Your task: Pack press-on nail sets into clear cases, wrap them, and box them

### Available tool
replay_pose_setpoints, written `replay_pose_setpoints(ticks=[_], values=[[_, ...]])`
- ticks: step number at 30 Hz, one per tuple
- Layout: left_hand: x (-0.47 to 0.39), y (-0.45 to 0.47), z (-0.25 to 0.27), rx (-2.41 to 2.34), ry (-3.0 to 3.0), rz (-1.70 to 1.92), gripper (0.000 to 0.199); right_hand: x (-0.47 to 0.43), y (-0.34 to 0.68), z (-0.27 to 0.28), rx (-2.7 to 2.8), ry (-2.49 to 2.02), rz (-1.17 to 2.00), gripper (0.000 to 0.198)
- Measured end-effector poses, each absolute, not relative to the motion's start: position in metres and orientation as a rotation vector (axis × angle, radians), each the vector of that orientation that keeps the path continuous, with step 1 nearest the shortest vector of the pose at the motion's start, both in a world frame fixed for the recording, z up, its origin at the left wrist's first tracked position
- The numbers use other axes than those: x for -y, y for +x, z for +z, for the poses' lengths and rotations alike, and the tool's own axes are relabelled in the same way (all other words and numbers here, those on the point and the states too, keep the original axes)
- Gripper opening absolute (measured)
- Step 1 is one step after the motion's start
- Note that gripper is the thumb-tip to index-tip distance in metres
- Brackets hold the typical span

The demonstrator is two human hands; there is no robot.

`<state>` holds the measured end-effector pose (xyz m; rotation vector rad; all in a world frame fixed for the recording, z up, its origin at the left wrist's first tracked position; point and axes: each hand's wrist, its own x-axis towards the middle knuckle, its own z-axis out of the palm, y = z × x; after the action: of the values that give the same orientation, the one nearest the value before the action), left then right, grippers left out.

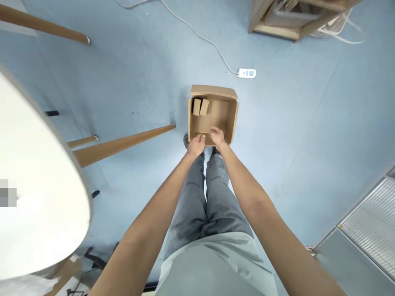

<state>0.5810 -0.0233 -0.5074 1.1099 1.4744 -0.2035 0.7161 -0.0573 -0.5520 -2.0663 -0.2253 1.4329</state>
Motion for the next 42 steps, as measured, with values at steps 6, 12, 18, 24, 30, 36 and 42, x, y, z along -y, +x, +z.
replay_pose_setpoints(ticks=[6, 12, 18, 24, 30, 36, 42], values=[[0.049, 0.588, -0.388, -1.481, 1.104, -0.21, 0.032, 0.09, 0.726, -0.415, -0.013, -1.986, 1.56, 0.015], [0.065, 0.586, -0.275, -1.397, 1.054, 0.038, 0.018, 0.123, 0.75, -0.284, 0.087, -1.842, 1.656, 0.017], [0.091, 0.562, -0.153, -1.333, 0.991, 0.292, 0.01, 0.138, 0.764, -0.163, 0.438, -1.791, 1.678, 0.03], [0.127, 0.517, -0.039, -1.29, 0.949, 0.533, 0.011, 0.138, 0.745, -0.056, 0.759, -1.707, 1.585, 0.05], [0.175, 0.442, 0.025, -1.274, 0.852, 0.813, 0.017, 0.142, 0.676, 0.019, 1.06, -1.644, 1.464, 0.054], [0.232, 0.346, 0.053, -1.378, 0.659, 1.087, 0.015, 0.152, 0.557, 0.061, 1.292, -1.531, 1.53, 0.045], [0.284, 0.268, 0.062, -1.434, 0.637, 1.384, 0.022, 0.168, 0.43, 0.059, 1.357, -1.438, 1.57, 0.053]])
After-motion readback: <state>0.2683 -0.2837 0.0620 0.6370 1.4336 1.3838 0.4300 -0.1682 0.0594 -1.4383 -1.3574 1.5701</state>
